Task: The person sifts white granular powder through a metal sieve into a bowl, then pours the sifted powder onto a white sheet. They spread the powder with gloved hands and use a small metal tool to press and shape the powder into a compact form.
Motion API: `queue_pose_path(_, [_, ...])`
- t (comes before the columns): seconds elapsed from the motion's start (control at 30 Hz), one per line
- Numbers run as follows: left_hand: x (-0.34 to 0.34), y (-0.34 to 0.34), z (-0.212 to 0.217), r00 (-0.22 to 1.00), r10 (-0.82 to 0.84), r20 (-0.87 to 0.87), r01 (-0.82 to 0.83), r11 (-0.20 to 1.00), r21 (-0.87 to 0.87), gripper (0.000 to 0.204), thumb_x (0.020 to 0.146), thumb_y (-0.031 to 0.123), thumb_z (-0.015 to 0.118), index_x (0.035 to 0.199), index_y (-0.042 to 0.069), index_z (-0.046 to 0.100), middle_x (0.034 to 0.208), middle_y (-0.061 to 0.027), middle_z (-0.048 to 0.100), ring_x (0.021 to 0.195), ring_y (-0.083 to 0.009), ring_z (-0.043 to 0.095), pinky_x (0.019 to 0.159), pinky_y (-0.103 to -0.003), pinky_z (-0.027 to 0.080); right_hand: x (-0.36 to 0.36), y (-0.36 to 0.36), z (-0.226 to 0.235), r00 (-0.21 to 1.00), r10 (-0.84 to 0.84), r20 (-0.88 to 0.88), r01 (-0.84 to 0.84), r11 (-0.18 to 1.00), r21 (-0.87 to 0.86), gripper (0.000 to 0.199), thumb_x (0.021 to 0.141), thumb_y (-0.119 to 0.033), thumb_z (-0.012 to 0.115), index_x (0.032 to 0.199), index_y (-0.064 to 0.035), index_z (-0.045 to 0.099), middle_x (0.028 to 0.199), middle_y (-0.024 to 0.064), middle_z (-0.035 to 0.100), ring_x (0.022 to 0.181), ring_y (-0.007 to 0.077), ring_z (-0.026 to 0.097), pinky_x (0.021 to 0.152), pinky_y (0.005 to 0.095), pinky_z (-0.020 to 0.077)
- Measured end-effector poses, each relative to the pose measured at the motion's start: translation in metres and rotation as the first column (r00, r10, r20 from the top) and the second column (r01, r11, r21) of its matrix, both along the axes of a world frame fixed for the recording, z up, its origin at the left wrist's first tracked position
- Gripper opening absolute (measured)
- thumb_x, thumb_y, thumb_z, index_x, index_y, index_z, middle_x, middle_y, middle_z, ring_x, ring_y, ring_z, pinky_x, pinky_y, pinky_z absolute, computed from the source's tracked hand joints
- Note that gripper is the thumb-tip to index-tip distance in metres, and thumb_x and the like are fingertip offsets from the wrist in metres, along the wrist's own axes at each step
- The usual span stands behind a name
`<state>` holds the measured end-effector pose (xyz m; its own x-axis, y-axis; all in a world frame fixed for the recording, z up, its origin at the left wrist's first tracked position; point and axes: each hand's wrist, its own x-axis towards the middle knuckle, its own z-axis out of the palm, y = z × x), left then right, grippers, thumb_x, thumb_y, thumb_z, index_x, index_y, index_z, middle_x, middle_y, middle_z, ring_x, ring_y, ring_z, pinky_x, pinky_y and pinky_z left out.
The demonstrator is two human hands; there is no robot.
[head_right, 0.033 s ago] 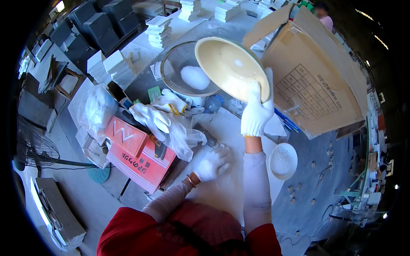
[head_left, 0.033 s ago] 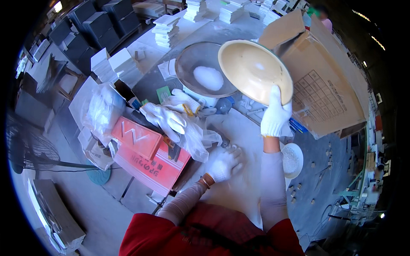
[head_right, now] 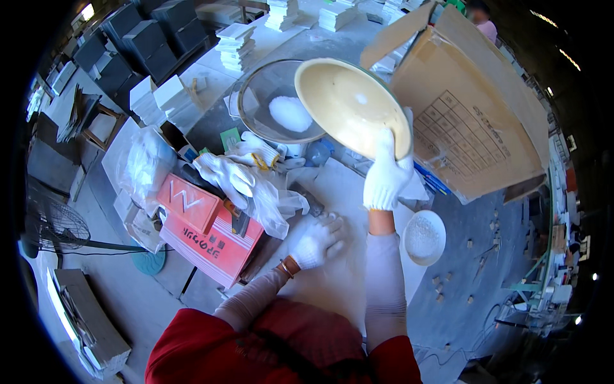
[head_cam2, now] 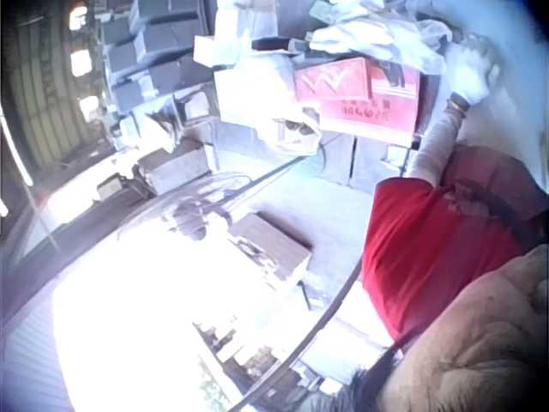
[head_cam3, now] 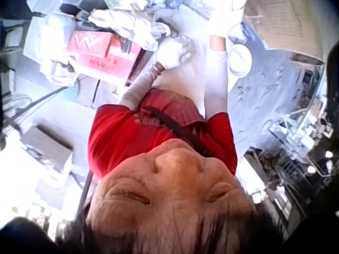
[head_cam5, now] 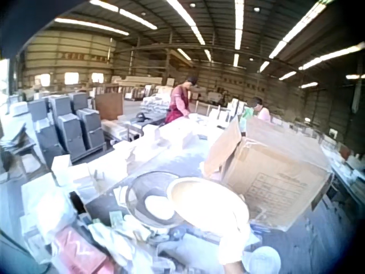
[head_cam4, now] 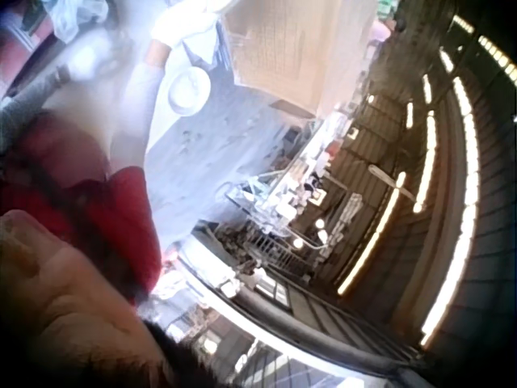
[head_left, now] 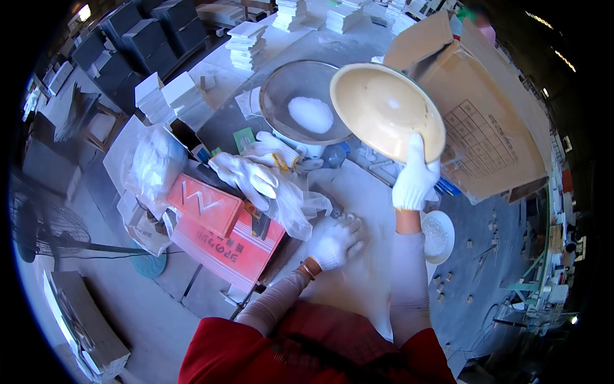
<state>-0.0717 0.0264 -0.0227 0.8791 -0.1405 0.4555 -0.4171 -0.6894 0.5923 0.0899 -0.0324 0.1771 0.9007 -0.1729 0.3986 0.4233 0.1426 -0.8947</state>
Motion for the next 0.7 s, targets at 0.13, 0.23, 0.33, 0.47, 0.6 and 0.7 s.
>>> queue_pose_path(0.13, [-0.001, -0.008, -0.003, 1.000, 0.004, 0.001, -0.004, 0.998, -0.058, 0.031, 0.096, 0.022, 0.070, 0.122, 0.006, 0.071, 0.142, -0.0207, 0.062, 0.136, -0.0449, 0.055, 0.120, -0.056, 0.040, -0.062, -0.089, -0.022, 0.974, -0.106, -0.202, 0.130, 0.986, 0.108, 0.047, 0.104, -0.009, 0.068, 0.148, 0.0037, 0.058, 0.140, 0.0122, 0.067, 0.123, 0.0206, 0.066, 0.105, 0.0357, 0.0532])
queue_pose_path(0.23, [0.002, -0.007, -0.016, 0.996, 0.083, 0.027, -0.080, 0.992, -0.098, 0.034, 0.097, 0.018, 0.072, 0.128, 0.006, 0.070, 0.147, -0.0221, 0.061, 0.140, -0.0459, 0.053, 0.118, -0.055, 0.043, -0.106, -0.142, -0.045, 0.935, -0.190, -0.300, 0.246, 0.956, 0.161, 0.047, 0.104, -0.009, 0.065, 0.148, 0.0037, 0.055, 0.141, 0.0111, 0.065, 0.126, 0.0214, 0.064, 0.105, 0.0374, 0.0530])
queue_pose_path(0.33, [0.026, -0.031, -0.024, 0.991, 0.092, 0.100, -0.083, 0.992, -0.093, 0.032, 0.096, 0.019, 0.073, 0.124, 0.004, 0.071, 0.145, -0.0226, 0.062, 0.139, -0.0470, 0.053, 0.120, -0.058, 0.039, -0.161, -0.200, -0.049, 0.880, -0.278, -0.384, 0.376, 0.903, 0.209, 0.052, 0.104, -0.013, 0.065, 0.153, -0.0003, 0.050, 0.143, 0.0106, 0.061, 0.130, 0.0252, 0.062, 0.105, 0.0423, 0.0543])
queue_pose_path(0.47, [0.058, -0.066, -0.020, 0.995, -0.066, 0.071, 0.061, 0.995, 0.075, 0.038, 0.096, 0.024, 0.069, 0.127, 0.002, 0.070, 0.145, -0.0231, 0.060, 0.141, -0.0473, 0.048, 0.123, -0.060, 0.031, -0.210, -0.272, -0.069, 0.850, -0.285, -0.443, 0.480, 0.765, 0.429, 0.060, 0.101, -0.018, 0.069, 0.156, -0.0060, 0.047, 0.147, 0.0127, 0.060, 0.132, 0.0303, 0.062, 0.108, 0.0486, 0.0553])
queue_pose_path(0.6, [0.043, -0.078, -0.010, 0.959, -0.284, -0.005, 0.284, 0.959, 0.005, 0.051, 0.093, 0.033, 0.070, 0.135, 0.003, 0.066, 0.147, -0.0229, 0.057, 0.143, -0.0467, 0.045, 0.124, -0.062, 0.028, -0.250, -0.300, -0.074, 0.819, -0.351, -0.453, 0.555, 0.684, 0.473, 0.062, 0.099, -0.019, 0.071, 0.155, -0.0052, 0.048, 0.147, 0.0137, 0.060, 0.132, 0.0317, 0.063, 0.105, 0.0490, 0.0581])
queue_pose_path(0.7, [-0.001, -0.065, 0.025, 0.933, -0.361, -0.012, 0.347, 0.888, 0.303, 0.063, 0.092, 0.041, 0.073, 0.144, 0.008, 0.062, 0.158, -0.0229, 0.049, 0.148, -0.0469, 0.041, 0.127, -0.065, 0.022, -0.279, -0.315, -0.082, 0.772, -0.413, -0.483, 0.624, 0.634, 0.456, 0.057, 0.101, -0.020, 0.070, 0.152, -0.0038, 0.051, 0.143, 0.0133, 0.063, 0.128, 0.0317, 0.065, 0.102, 0.0511, 0.0596])
